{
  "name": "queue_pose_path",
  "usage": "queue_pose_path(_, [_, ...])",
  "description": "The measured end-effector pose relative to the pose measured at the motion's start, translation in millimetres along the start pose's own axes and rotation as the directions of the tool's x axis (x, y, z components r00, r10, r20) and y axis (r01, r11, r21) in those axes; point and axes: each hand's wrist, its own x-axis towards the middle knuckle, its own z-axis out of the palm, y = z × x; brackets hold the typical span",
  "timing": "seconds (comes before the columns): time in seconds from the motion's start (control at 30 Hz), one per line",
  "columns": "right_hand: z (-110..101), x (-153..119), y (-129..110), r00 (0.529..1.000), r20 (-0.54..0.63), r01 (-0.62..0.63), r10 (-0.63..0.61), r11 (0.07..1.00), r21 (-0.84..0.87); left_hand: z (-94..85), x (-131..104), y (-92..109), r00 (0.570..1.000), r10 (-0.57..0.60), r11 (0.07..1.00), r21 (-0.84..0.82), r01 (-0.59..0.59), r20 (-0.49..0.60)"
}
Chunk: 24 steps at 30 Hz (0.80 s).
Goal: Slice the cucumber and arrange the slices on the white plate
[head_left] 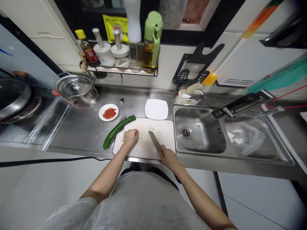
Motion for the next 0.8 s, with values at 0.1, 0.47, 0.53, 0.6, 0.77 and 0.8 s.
queue_pose_path(0.1, [0, 2, -19, 0.999, 0.042, 0.018, -0.016, 0.999, -0.043, 2.8, 0, -5, 0.999, 0.003, 1.000, 0.008, -0.003, -0.041])
queue_pose_path(0.47, [7, 14, -44, 0.995, 0.053, 0.096, -0.090, 0.987, -0.126, 7.7, 3, -10, 1.000, 0.012, 1.000, -0.026, -0.013, -0.024])
queue_pose_path(0.53, [8, 15, -46, 0.994, 0.049, 0.103, -0.098, 0.986, -0.131, 8.2, 4, -10, 1.000, 0.008, 0.999, -0.031, -0.008, -0.020])
queue_pose_path(0.6, [9, 16, -47, 0.994, 0.046, 0.106, -0.101, 0.985, -0.135, 8.3, 4, -11, 1.000, 0.006, 1.000, -0.031, -0.007, -0.018])
queue_pose_path(0.77, [11, 18, -49, 0.995, 0.055, 0.092, -0.085, 0.986, -0.136, 7.4, 4, -10, 1.000, 0.001, 1.000, -0.022, -0.002, -0.016])
queue_pose_path(0.8, [11, 18, -49, 0.995, 0.060, 0.089, -0.082, 0.987, -0.135, 7.2, 4, -10, 1.000, 0.002, 1.000, -0.022, -0.002, -0.016])
